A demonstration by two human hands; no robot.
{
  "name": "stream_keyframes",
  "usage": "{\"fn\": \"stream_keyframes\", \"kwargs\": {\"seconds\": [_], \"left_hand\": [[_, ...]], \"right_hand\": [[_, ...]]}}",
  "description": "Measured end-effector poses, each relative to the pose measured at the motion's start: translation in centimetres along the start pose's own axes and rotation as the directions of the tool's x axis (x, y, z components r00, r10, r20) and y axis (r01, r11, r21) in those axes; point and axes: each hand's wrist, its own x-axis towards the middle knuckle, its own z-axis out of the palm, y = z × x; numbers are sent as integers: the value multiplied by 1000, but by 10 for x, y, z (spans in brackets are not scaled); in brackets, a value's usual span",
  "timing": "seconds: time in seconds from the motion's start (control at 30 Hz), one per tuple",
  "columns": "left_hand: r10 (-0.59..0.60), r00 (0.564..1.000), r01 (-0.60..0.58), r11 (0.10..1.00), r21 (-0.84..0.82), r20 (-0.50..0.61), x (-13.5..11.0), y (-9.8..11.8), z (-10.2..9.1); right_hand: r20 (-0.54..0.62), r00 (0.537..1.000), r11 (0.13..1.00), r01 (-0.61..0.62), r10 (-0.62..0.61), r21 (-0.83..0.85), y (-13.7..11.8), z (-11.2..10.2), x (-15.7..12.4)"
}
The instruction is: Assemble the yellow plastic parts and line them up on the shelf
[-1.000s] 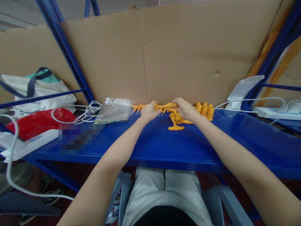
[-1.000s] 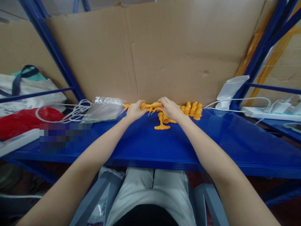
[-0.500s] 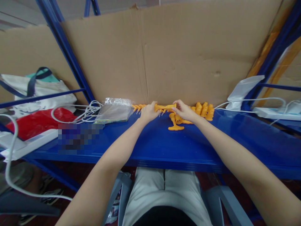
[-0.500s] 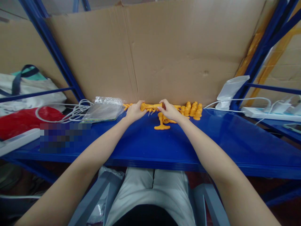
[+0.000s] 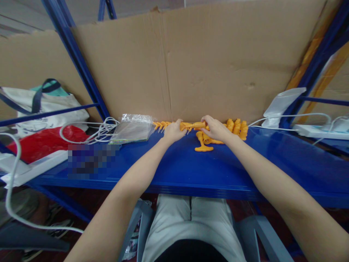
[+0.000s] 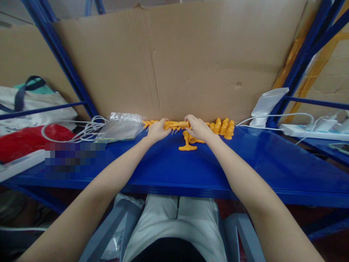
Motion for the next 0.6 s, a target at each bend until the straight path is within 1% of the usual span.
{"fn": "stream_keyframes", "kwargs": {"seconds": [0.1, 0.17, 0.33, 0.5, 0.6], "left_hand": [[9, 1000, -9, 1000, -3, -14, -1, 0, 0], [15, 1000, -15, 1000, 2, -9, -1, 0, 1], [21, 999, -22, 999, 36, 29, -2, 3, 0], [16, 999, -17, 999, 33, 46, -1, 3, 0], [1, 999, -2, 1000, 21, 47, 0, -1, 2]], "right_hand": [[20, 998, 998, -54, 53, 39, 0, 4, 0], [49, 997, 997, -65, 63, 39, 1, 8, 0], [111, 994, 998, -15, 21, -54, 4, 13, 3], [113, 993, 982, 62, -42, -180, -1, 5, 2], [121, 992, 968, 61, -32, -245, -5, -3, 0]]}}
